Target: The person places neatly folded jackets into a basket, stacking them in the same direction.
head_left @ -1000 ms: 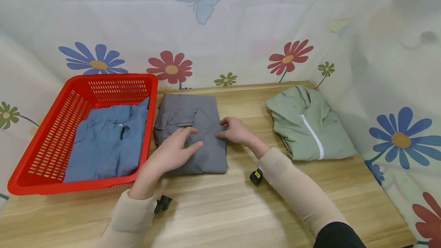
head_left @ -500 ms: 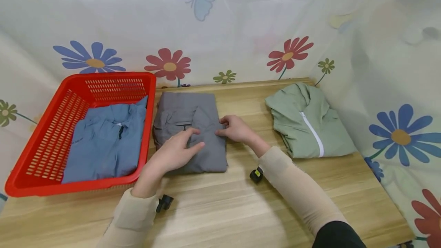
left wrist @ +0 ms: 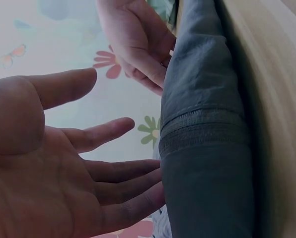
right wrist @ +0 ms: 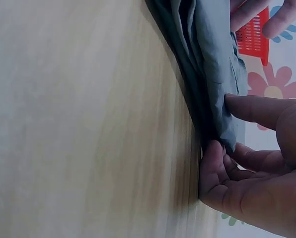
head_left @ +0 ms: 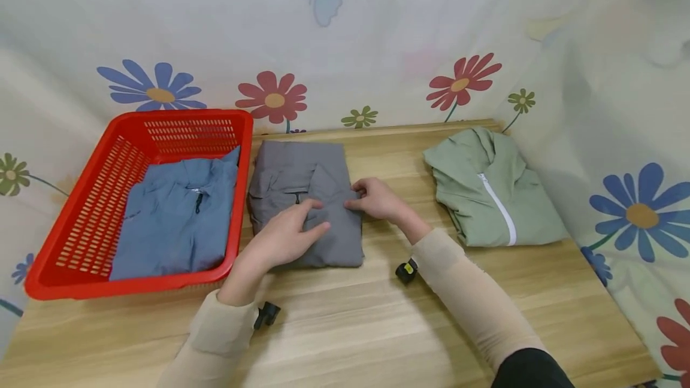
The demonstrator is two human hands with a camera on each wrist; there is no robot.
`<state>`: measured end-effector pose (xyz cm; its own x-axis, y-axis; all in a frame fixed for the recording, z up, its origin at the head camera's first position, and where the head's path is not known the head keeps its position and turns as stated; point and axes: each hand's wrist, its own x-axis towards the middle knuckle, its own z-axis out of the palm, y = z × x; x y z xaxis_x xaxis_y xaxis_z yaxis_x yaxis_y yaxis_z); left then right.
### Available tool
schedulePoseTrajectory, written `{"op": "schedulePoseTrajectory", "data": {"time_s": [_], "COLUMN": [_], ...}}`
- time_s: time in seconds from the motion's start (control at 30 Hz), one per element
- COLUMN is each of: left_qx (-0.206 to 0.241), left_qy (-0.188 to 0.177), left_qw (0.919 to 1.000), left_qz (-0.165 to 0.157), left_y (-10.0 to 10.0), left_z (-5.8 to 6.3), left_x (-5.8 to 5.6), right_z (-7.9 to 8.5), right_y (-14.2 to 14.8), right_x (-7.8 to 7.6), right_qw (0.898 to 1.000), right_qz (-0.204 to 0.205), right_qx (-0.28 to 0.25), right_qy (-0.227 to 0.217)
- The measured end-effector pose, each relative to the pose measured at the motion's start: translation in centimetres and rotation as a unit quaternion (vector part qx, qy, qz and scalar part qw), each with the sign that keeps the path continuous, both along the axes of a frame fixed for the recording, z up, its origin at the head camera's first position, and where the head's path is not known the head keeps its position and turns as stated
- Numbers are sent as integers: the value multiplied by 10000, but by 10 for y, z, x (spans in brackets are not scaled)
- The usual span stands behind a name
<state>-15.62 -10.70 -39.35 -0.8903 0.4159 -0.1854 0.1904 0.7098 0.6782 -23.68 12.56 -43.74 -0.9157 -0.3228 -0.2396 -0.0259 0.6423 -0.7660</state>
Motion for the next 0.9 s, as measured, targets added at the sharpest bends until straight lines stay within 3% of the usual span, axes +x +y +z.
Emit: {"op": "schedulePoseTrajectory", "data": {"time_s": [0.47,0.63,0.9], "left_qx": [-6,24,177], "left_qy": [4,60,441], "left_qw": [10000,9998,9962], "left_qz": [61,169,736], "left_y": [2,1,2], "left_z": [-1,-4,-4], "left_x": [0,-1,-6], "right_z": [-3,-5,-2], "right_y": [-1,-2,1], "right_x": [2,2,3], "right_qw": [9999,9997,9987], "right_qz": [1,6,-86], "right_qx": [39,-218,-479], "right_qy": [141,114,162]}}
